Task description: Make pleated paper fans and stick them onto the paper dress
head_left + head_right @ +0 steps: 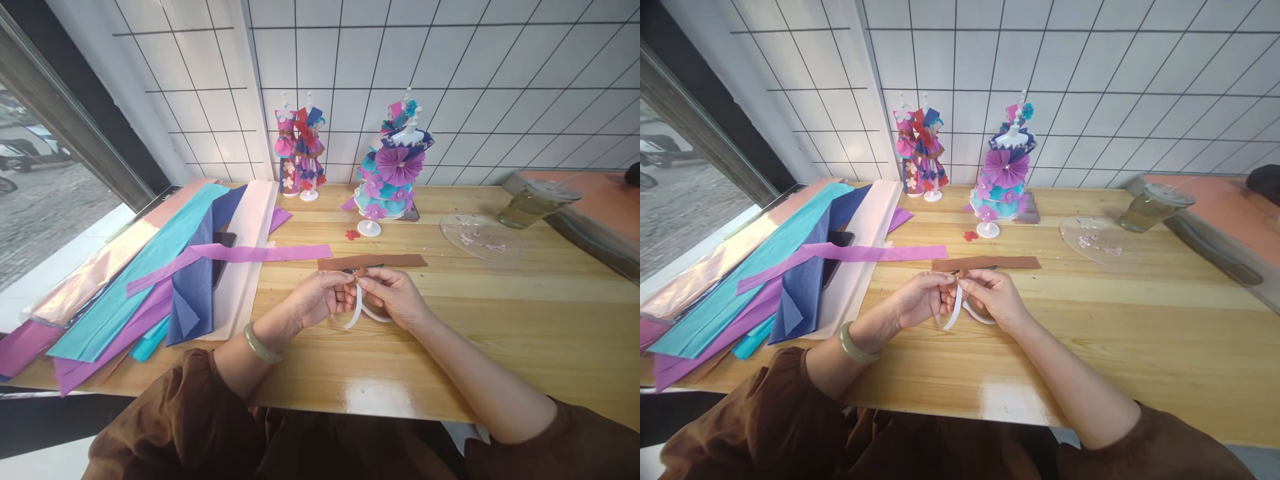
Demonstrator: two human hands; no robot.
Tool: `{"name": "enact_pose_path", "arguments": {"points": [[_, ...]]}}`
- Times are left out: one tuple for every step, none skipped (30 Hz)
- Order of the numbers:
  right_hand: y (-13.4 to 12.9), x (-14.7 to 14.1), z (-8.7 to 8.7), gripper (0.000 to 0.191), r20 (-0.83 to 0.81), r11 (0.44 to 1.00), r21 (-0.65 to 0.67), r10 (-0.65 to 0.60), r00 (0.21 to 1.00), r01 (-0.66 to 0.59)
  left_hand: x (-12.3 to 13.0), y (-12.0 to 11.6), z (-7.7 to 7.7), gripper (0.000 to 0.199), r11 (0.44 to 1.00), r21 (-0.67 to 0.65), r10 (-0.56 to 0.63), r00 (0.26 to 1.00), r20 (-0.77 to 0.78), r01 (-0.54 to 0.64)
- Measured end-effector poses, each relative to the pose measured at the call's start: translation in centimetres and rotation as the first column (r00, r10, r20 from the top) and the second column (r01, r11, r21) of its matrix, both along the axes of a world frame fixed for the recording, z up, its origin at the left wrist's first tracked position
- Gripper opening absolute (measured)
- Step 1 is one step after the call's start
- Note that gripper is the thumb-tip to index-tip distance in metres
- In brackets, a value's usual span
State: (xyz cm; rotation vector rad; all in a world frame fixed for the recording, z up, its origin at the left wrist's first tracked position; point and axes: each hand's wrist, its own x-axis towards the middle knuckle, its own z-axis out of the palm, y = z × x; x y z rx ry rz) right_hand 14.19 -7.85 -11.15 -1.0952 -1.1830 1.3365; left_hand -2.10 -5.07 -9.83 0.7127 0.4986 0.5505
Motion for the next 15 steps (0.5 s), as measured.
{"name": "enact_pose_path", "arguments": {"points": [[-0.02,-0.03,0.03,0.021,0.012,1.0,0.011,-0.008,1.0,0.007,0.01,0.0,-0.04,0.018,1.0,0.008,0.01,1.0,-0.006,-0.01],[-0.04,-0.07,0.08,0.02,0.025,1.0,0.018,-0.016,1.0,0.015,0.03,0.0,-0.08,0.018,1.0,0.019,0.022,1.0,-0.013,-0.022],[-0.07,-0.1,0.12,0.02,0.038,0.999,0.023,-0.024,0.999,0.023,0.04,0.0,-0.13,0.018,0.999,0.03,0.035,0.999,-0.021,-0.035],[-0.1,-0.14,0.16,0.02,0.05,0.999,0.026,-0.032,0.998,0.031,0.05,0.01,-0.17,0.018,0.998,0.042,0.046,0.998,-0.03,-0.045],[-0.13,-0.18,0.2,0.02,0.062,0.999,0.028,-0.037,0.997,0.035,0.05,0.02,-0.21,0.018,0.997,0.055,0.055,0.998,-0.037,-0.053],[-0.16,-0.22,0.25,0.02,0.071,0.999,0.029,-0.041,0.997,0.039,0.04,0.03,-0.24,0.019,0.996,0.068,0.062,0.997,-0.043,-0.059],[-0.19,-0.26,0.29,0.02,0.079,0.999,0.031,-0.045,0.996,0.043,0.02,0.04,-0.24,0.019,0.995,0.081,0.067,0.997,-0.048,-0.064],[-0.22,-0.29,0.32,0.021,0.086,0.998,0.033,-0.047,0.995,0.044,0.01,0.04,-0.23,0.019,0.994,0.092,0.072,0.996,-0.053,-0.067],[-0.25,-0.32,0.36,0.021,0.092,0.998,0.035,-0.046,0.995,0.043,0.0,0.03,-0.19,0.019,0.992,0.102,0.076,0.995,-0.058,-0.07],[-0.27,-0.35,0.39,0.021,0.096,0.998,0.038,-0.046,0.994,0.043,0.01,0.02,-0.14,0.02,0.991,0.111,0.077,0.995,-0.064,-0.07],[-0.29,-0.37,0.42,0.022,0.097,0.998,0.039,-0.045,0.994,0.042,0.04,-0.01,-0.09,0.021,0.991,0.118,0.076,0.995,-0.072,-0.067],[-0.31,-0.39,0.44,0.023,0.096,0.998,0.039,-0.044,0.994,0.04,0.09,-0.05,-0.03,0.022,0.991,0.121,0.073,0.994,-0.081,-0.063],[-0.32,-0.4,0.44,0.023,0.093,0.999,0.037,-0.04,0.995,0.037,0.15,-0.09,0.02,0.023,0.991,0.122,0.073,0.993,-0.089,-0.061],[-0.33,-0.42,0.44,0.023,0.085,0.999,0.034,-0.037,0.996,0.034,0.22,-0.13,0.06,0.024,0.99,0.126,0.076,0.992,-0.098,-0.063],[-0.33,-0.42,0.44,0.024,0.077,0.999,0.028,-0.033,0.997,0.031,0.29,-0.15,0.07,0.025,0.988,0.134,0.085,0.99,-0.108,-0.07]]}}
